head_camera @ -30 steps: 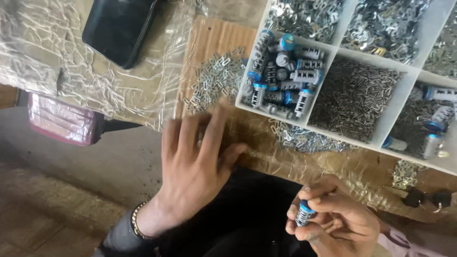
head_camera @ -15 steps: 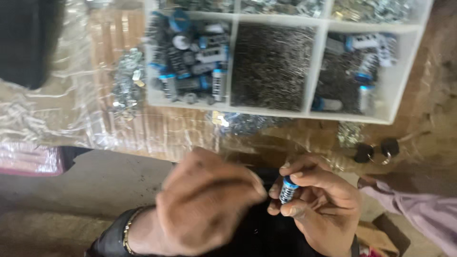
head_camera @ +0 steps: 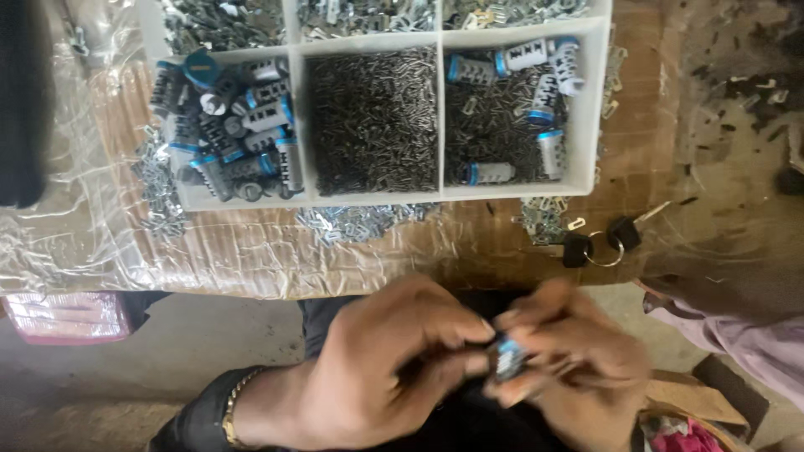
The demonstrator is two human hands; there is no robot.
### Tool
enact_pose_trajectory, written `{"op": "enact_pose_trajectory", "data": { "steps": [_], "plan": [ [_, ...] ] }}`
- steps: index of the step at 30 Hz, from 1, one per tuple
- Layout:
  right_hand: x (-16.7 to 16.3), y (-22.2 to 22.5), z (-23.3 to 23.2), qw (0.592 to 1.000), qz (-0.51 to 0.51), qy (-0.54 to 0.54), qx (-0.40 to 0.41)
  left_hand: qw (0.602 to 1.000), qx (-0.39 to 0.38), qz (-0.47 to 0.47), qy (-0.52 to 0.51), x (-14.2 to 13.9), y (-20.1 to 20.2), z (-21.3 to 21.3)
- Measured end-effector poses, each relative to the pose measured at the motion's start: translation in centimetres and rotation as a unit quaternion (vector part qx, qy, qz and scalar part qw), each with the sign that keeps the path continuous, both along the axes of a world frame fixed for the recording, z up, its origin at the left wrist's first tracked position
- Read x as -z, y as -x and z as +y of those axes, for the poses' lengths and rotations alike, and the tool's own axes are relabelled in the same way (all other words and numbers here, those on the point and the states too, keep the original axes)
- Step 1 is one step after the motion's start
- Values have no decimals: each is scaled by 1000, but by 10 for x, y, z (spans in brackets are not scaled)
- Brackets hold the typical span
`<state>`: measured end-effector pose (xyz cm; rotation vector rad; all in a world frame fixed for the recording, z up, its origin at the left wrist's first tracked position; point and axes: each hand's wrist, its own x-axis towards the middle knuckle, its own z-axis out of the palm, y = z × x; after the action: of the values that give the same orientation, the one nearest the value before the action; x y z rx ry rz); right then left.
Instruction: The person sits at a workshop table assembling small padlocks. They pick small metal lock components from a compartment organizer box, insert and press the parts into a padlock body by hand, and use a key to turn and test a lock before continuing with the next one.
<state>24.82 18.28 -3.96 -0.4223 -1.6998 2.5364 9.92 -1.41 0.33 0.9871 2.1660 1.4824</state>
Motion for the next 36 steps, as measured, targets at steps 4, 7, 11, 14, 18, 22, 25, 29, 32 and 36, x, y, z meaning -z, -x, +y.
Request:
{"op": "enact_pose_trajectory", "data": {
  "steps": [4,7,11,14,18,22,25,29,32,36],
  "plan": [
    [-5,-13,8,993,-20,57,104,926,-56,319,193,-3,8,29],
    [-7,-20,10,993,-17,66,97,924,-42,321,202,3,7,24],
    [-4,-15,7,994,-5,78,81,948,74,294,98,15,2,-5],
    [-3,-4,-4,991,-34,96,91,963,26,261,62,11,6,-15],
    [-2,1,-13,995,-43,69,55,995,-65,77,8,-14,13,-4],
    [2,0,-17,995,-83,-4,49,994,-41,70,-67,-19,10,0],
    [-3,11,-25,993,-68,-77,56,970,37,238,-10,-8,5,-17],
    [-31,37,-25,971,-40,-227,-55,991,22,-118,-52,0,2,-24],
    [-47,32,5,957,-3,-241,-164,938,68,-337,-45,-13,14,1],
    [-8,-24,73,990,72,65,-101,999,35,-2,1,-35,34,62]
  ]
}}
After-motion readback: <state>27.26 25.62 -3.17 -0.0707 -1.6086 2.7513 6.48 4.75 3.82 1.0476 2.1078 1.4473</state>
